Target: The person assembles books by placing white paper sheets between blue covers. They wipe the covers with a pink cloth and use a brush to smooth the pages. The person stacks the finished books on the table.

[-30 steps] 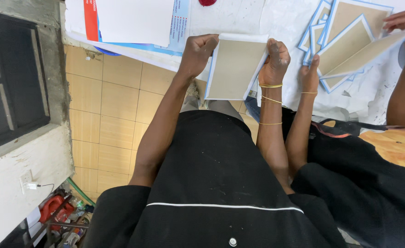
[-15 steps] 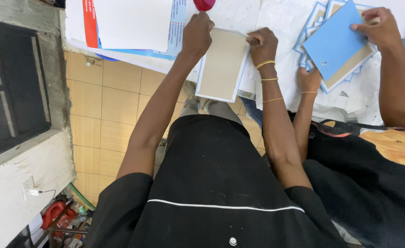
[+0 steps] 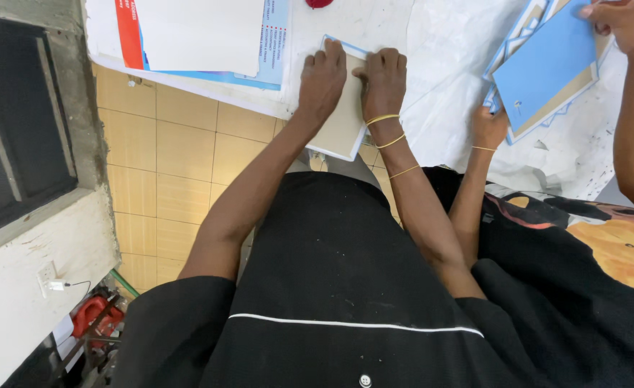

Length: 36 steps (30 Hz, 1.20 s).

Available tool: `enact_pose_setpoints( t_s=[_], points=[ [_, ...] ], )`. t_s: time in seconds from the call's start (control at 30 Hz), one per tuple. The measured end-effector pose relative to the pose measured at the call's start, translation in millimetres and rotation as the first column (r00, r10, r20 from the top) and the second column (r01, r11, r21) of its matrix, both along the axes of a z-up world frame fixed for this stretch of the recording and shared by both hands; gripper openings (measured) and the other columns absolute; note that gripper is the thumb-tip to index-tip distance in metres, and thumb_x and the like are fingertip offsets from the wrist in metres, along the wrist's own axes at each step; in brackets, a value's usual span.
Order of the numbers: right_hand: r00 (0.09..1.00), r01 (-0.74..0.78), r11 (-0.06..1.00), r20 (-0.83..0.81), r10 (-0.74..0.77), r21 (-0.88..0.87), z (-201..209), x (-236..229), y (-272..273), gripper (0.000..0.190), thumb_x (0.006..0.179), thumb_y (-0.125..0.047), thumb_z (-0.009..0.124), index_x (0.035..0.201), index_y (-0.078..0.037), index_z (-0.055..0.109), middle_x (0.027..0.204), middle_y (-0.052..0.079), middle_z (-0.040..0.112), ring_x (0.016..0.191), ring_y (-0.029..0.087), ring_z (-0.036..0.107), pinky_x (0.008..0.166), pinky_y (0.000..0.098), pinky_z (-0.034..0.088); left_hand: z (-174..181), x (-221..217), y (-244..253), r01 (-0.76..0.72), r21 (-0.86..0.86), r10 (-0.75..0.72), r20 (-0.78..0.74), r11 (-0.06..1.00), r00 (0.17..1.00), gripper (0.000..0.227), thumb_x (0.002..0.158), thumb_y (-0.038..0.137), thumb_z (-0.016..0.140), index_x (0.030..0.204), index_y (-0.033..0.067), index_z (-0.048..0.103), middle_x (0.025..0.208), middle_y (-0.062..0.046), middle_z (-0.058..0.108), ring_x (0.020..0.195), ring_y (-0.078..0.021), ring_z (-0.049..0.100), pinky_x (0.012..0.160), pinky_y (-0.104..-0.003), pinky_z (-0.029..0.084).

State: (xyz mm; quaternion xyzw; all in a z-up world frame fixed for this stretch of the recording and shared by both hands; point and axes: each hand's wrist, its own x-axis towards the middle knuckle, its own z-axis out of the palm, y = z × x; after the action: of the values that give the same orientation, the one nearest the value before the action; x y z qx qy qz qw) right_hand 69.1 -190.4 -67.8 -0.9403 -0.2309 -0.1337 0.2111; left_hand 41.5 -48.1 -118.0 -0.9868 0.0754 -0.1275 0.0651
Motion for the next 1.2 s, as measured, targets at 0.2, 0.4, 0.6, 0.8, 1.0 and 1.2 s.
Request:
enact_pose_setpoints(
  t_s=[0.2, 0.4, 0.6, 0.8, 1.0, 1.2],
  points=[
    [0.989, 0.053, 0.998, -0.137, -0.058, -0.036, -8.8, -21.8, 7.2, 0.016, 0.094, 0.004, 0.062, 0.11, 0.001, 0.061, 0.107, 0.013, 0.053, 0.09, 0.035, 0.052, 0.052, 0.0441, 0.047, 5.0, -11.2, -2.0, -0.094, -0.119, 0.094, -0.002, 0.988, 0.996, 0.066, 0.083, 0.017, 0.067, 0.146, 0.0221, 0.049, 0.134, -0.014, 0.057, 0.076, -0.0251, 0.056, 0.07, -0.038, 0.049],
    [0.857, -0.46, 0.869, -0.165, 0.488, 0.181, 32.6, 84.7, 64.9, 0.068, 0.078, 0.03, 0.06, 0.138, -0.002, 0.059, 0.147, 0.015, 0.054, 0.138, 0.037, 0.045, 0.104, 0.0476, 0.056, -6.9, -11.8, 2.3, -0.01, -0.378, 0.071, 0.148, 0.926, 0.986, 0.04, 0.087, 0.006, 0.065, 0.126, 0.009, 0.067, 0.134, -0.02, 0.059, 0.074, -0.0322, 0.055, 0.065, -0.042, 0.042],
    [0.747, -0.439, 0.896, -0.525, 0.409, 0.073, 17.5, 94.7, 40.7, 0.032, 0.099, 0.0, 0.065, 0.069, -0.01, 0.058, 0.072, 0.003, 0.053, 0.079, 0.023, 0.05, 0.065, 0.0342, 0.041, -4.6, -12.3, 6.8, -0.026, -0.348, 0.07, 0.113, 0.937, 0.991, 0.056, 0.076, 0.005, 0.071, 0.13, 0.0194, 0.067, 0.127, -0.015, 0.064, 0.076, -0.0275, 0.056, 0.066, -0.041, 0.044],
    [0.669, -0.389, 0.901, -0.731, 0.134, -0.191, 17.2, 78.1, -84.4, 0.031, 0.083, 0.008, 0.074, 0.095, -0.02, 0.078, 0.11, -0.002, 0.067, 0.089, 0.022, 0.065, 0.069, 0.0338, 0.051, -9.3, -13.3, 7.3, -0.015, -0.343, 0.059, 0.117, 0.939, 0.991, 0.056, 0.077, -0.002, 0.07, 0.13, 0.0162, 0.064, 0.129, -0.015, 0.061, 0.081, -0.0277, 0.057, 0.068, -0.039, 0.046],
    [0.683, -0.532, 0.831, -0.663, 0.307, -0.163, 40.1, 82.0, -1.8, 0.009, 0.093, -0.018, 0.081, 0.091, -0.021, 0.073, 0.101, -0.003, 0.073, 0.085, 0.021, 0.07, 0.074, 0.0326, 0.062, -18.1, -11.9, 6.4, -0.004, -0.347, 0.036, 0.086, 0.938, 0.996, 0.056, 0.076, 0.003, 0.075, 0.13, 0.015, 0.062, 0.127, -0.014, 0.061, 0.082, -0.0245, 0.061, 0.07, -0.037, 0.049],
    [0.603, -0.442, 0.854, -0.796, 0.055, -0.276, 69.5, 81.9, -24.5, 0.018, 0.089, -0.005, 0.078, 0.097, -0.022, 0.076, 0.11, -0.001, 0.073, 0.103, 0.026, 0.07, 0.086, 0.0349, 0.063, -20.1, -13.0, 6.5, -0.002, -0.35, 0.047, 0.118, 0.937, 0.992, 0.055, 0.077, 0.001, 0.072, 0.13, 0.0152, 0.064, 0.127, -0.014, 0.061, 0.081, -0.0289, 0.059, 0.069, -0.041, 0.046]
  ],
)
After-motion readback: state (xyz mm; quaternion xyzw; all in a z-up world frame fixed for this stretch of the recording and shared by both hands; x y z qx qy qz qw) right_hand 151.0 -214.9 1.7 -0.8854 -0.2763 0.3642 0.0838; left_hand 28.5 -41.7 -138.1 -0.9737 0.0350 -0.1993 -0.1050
